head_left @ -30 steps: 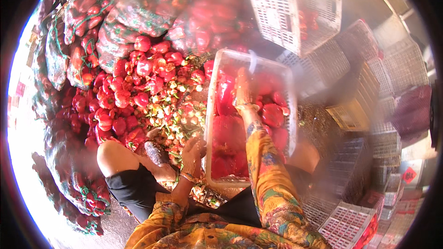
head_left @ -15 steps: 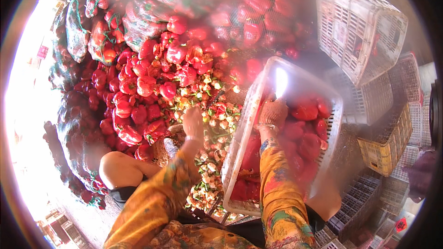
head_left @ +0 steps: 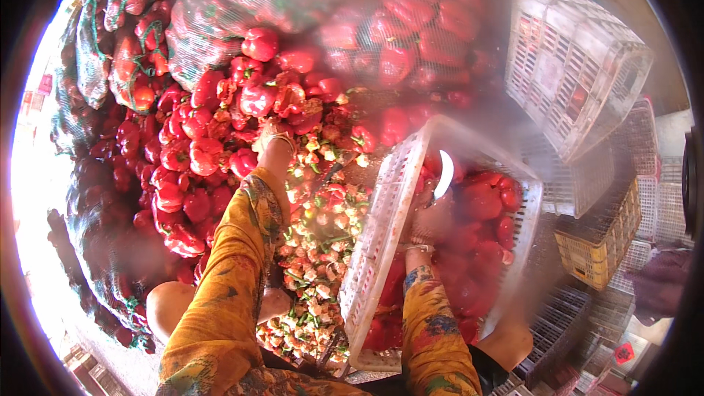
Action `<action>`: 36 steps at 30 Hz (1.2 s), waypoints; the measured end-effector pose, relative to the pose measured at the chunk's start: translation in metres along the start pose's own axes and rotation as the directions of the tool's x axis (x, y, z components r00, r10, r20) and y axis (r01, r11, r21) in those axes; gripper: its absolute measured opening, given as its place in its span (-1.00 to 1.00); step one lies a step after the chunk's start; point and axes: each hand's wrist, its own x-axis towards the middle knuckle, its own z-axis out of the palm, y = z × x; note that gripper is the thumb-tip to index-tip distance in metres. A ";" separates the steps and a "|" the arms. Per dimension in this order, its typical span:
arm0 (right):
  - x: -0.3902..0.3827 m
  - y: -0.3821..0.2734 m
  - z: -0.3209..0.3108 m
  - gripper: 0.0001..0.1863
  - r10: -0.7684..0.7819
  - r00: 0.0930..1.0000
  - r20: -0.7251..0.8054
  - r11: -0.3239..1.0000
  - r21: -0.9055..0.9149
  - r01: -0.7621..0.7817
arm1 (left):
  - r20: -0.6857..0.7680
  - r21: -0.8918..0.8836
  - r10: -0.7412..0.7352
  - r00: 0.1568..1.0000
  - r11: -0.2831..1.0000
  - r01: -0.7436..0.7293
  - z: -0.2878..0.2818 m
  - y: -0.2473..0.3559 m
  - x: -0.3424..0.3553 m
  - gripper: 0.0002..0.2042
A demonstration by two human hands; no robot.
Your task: The person cores red bell peppers using a knife by hand and places the finished peppers into a plastic crate.
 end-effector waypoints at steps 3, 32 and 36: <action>0.005 0.012 -0.003 -0.55 0.005 0.999 -0.034 1.000 -0.006 -0.005 | 0.141 0.130 0.061 0.988 0.988 -0.080 -0.007 -0.020 -0.015 -0.88; -0.107 0.022 -0.241 -0.73 -0.629 0.775 0.059 0.717 0.430 0.549 | 0.981 0.007 0.068 0.183 0.925 -0.380 -0.354 -0.099 -0.309 -0.35; -0.123 0.076 -0.213 -0.69 -0.427 0.835 0.347 0.904 0.145 0.402 | 0.991 0.120 -0.135 0.021 0.784 -0.609 -0.352 -0.109 -0.319 -0.29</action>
